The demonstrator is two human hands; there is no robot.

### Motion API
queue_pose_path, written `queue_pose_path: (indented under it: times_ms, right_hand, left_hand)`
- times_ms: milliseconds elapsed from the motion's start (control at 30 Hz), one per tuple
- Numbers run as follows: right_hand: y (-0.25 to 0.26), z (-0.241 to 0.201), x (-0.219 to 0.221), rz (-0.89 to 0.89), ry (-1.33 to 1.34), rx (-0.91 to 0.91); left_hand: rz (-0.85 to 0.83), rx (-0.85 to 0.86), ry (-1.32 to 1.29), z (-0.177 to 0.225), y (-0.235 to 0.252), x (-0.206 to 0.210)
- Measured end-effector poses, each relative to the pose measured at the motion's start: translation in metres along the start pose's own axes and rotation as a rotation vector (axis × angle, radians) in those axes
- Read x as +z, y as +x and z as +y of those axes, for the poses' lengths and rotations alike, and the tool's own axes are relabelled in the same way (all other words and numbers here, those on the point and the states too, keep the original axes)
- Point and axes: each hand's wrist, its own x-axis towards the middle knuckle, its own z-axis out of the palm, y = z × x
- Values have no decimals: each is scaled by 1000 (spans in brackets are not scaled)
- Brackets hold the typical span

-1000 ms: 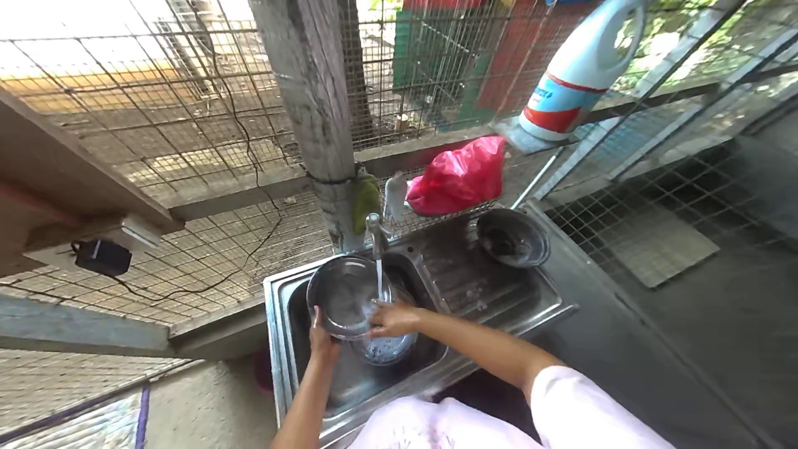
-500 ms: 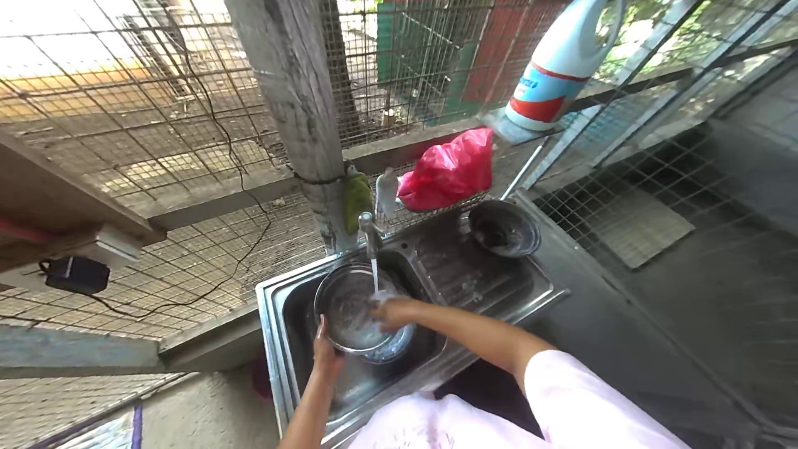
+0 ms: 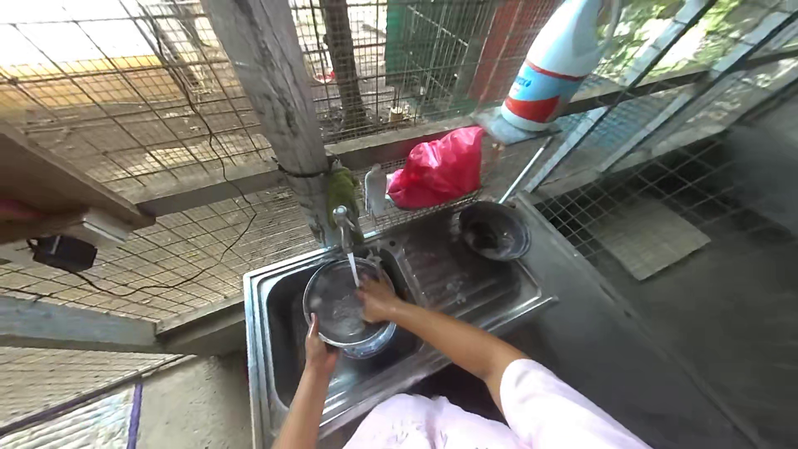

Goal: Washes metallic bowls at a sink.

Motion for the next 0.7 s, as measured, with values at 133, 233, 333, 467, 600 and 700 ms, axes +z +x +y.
queue_pose_path:
  times_ms: [133, 233, 333, 467, 600, 700]
  right_hand:
    - [-54, 7, 3, 18, 102, -124]
    - [-108, 56, 1, 486, 252, 46]
    - [-165, 102, -9, 563, 865, 287]
    - [-256, 134, -21, 421, 1572, 671]
    - [-341, 167, -33, 728, 1662, 791]
    - [-385, 187, -48, 927, 1499, 853]
  left_hand:
    - [45, 3, -12, -19, -19, 30]
    - [32, -45, -19, -33, -35, 47]
    - [-13, -169, 8, -52, -62, 80]
    - [-223, -344, 91, -100, -93, 137]
    - [-573, -387, -12, -182, -105, 175]
    - [-777, -150, 346, -253, -111, 189]
